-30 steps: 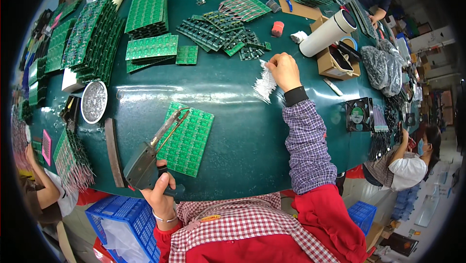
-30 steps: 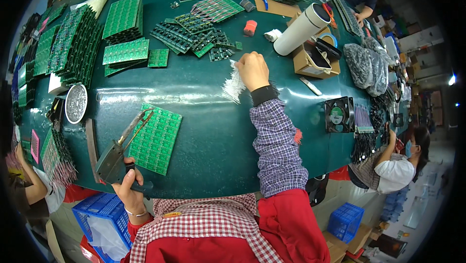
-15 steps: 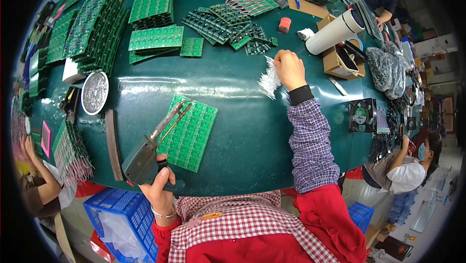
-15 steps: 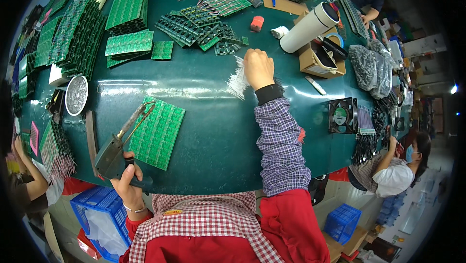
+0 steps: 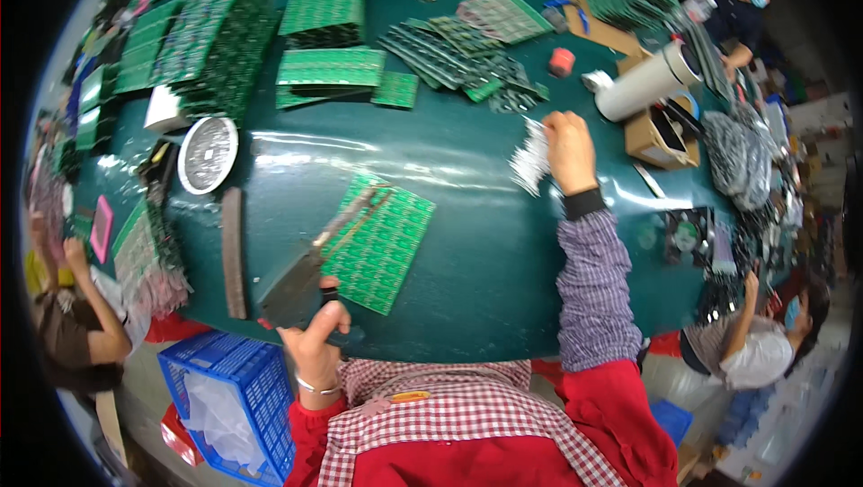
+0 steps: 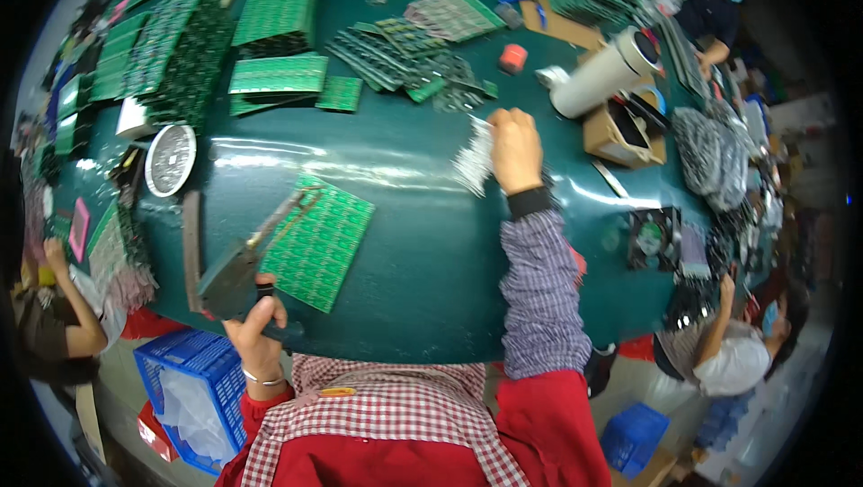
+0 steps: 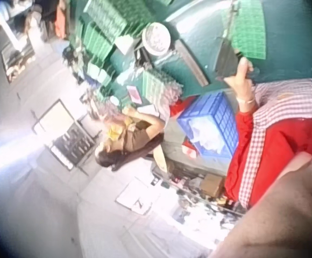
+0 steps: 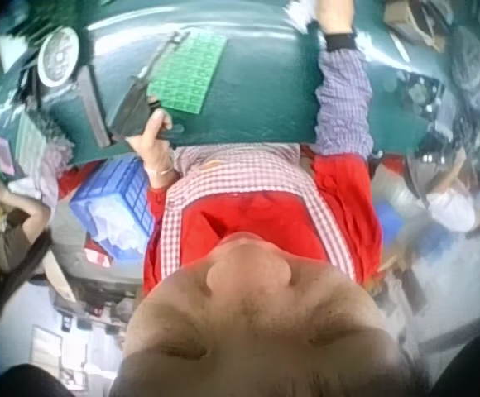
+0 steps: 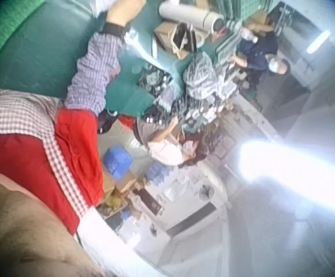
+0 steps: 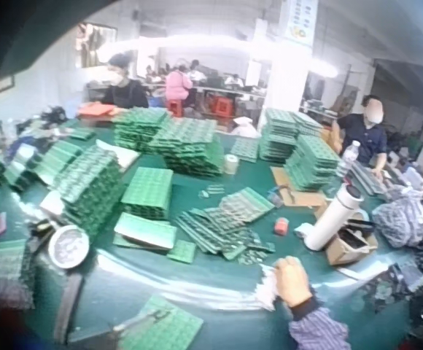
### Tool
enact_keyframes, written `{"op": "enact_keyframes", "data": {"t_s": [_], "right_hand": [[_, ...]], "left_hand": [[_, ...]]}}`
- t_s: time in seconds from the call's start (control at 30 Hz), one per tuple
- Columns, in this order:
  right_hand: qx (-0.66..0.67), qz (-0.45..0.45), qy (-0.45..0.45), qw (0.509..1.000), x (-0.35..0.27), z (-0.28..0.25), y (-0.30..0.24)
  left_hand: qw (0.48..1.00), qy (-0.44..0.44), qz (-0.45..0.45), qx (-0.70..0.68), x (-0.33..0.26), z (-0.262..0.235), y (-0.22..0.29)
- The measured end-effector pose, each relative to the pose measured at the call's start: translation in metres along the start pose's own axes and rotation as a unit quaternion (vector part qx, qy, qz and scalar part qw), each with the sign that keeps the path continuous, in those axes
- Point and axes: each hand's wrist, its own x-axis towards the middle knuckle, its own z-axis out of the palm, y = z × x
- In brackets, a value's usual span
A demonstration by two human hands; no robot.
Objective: The person attaches wires to a circuit board, picking up wires and soldering them onto the board one by one using a soldering gun.
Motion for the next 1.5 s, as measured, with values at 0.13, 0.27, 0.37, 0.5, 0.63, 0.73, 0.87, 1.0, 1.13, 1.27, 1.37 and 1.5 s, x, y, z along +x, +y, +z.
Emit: {"op": "enact_keyframes", "data": {"t_s": [0.13, 0.27, 0.37, 0.5, 0.63, 0.73, 0.87, 1.0, 1.13, 1.27, 1.37, 1.5], "right_hand": [[0.005, 0.01, -0.024, 1.0, 0.002, -0.012, -0.012], [0.012, -0.018, -0.034, 0.999, 0.005, -0.033, -0.036], [-0.043, -0.081, -0.074, 0.993, 0.009, -0.05, -0.057], [-0.048, -0.208, -0.133, 0.968, 0.013, -0.052, -0.085], [-0.175, -0.323, -0.166, 0.915, 0.013, -0.037, -0.103], [-0.219, -0.367, -0.17, 0.888, 0.009, -0.026, -0.117], [-0.226, -0.395, -0.183, 0.872, 0.009, -0.021, -0.131], [-0.221, -0.379, -0.177, 0.881, 0.005, -0.023, -0.132], [-0.142, -0.333, -0.157, 0.919, -0.004, -0.032, -0.127], [0.14, -0.205, -0.076, 0.966, -0.036, -0.028, -0.141], [0.246, -0.152, 0.011, 0.957, -0.057, -0.014, -0.151], [0.267, -0.105, 0.033, 0.957, -0.076, -0.004, -0.156]], "left_hand": [[0.999, -0.012, -0.039, 0.005, 0.0, -0.001, 0.003], [0.999, -0.041, -0.029, -0.004, 0.002, -0.003, 0.002], [0.998, -0.049, -0.02, -0.025, 0.002, -0.004, 0.001], [0.998, -0.061, -0.011, -0.02, 0.001, -0.005, -0.001], [0.997, -0.07, -0.009, -0.039, -0.002, -0.008, -0.002], [0.997, -0.07, -0.013, -0.042, -0.003, -0.01, -0.001], [0.996, -0.075, -0.018, -0.039, -0.005, -0.015, 0.002], [0.999, -0.014, -0.022, -0.04, -0.009, -0.018, 0.005], [0.999, 0.006, -0.008, -0.034, -0.01, -0.019, 0.005], [0.999, 0.003, -0.024, -0.047, -0.008, -0.013, 0.002], [0.999, -0.001, -0.023, -0.027, -0.008, -0.008, -0.002], [0.996, -0.03, -0.034, 0.077, -0.008, -0.005, -0.004]]}}
